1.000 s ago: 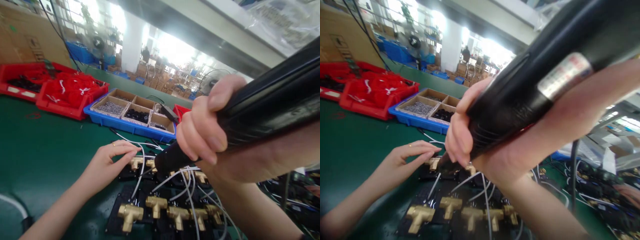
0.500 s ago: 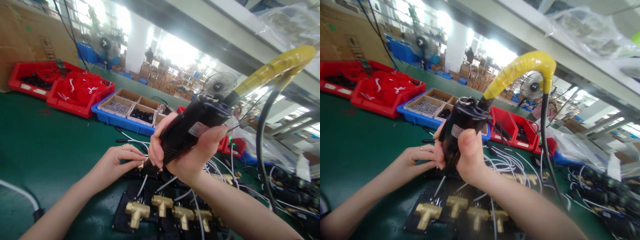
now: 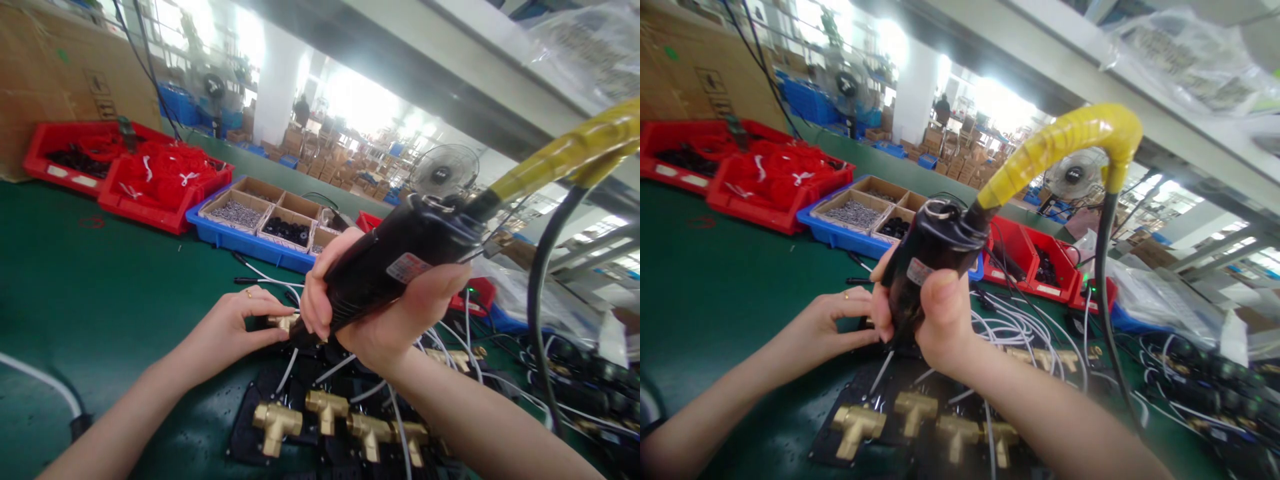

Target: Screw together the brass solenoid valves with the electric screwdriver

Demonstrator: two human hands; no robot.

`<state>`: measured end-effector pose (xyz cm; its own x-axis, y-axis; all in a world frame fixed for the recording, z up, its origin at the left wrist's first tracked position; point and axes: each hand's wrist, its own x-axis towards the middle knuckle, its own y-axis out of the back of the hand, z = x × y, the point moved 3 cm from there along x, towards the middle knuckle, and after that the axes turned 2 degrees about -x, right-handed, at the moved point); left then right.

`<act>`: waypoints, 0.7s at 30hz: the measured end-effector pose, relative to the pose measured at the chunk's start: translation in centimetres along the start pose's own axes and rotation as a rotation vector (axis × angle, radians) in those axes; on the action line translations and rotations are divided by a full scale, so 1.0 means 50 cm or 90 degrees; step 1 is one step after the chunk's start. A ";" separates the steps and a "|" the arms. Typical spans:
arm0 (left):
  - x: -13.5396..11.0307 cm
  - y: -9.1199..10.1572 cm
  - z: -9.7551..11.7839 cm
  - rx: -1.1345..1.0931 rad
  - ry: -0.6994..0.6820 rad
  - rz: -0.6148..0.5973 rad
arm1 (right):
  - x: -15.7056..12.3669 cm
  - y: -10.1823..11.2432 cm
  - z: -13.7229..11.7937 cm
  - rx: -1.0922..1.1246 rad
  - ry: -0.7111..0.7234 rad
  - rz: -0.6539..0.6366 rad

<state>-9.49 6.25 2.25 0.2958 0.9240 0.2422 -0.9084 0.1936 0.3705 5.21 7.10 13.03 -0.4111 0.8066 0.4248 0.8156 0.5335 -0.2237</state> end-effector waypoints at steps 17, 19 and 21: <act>0.003 -0.011 0.003 -0.011 0.008 -0.006 | -0.007 0.011 0.028 0.055 0.005 0.019; 0.004 -0.008 0.001 -0.010 0.005 0.002 | -0.006 0.015 0.021 0.057 0.004 0.025; 0.004 -0.006 0.000 -0.009 -0.003 0.005 | -0.001 0.009 -0.001 0.057 0.001 0.024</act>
<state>-9.13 6.39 2.21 0.2896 0.9241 0.2493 -0.9151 0.1910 0.3551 5.63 7.26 12.96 -0.3798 0.8265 0.4156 0.7910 0.5231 -0.3173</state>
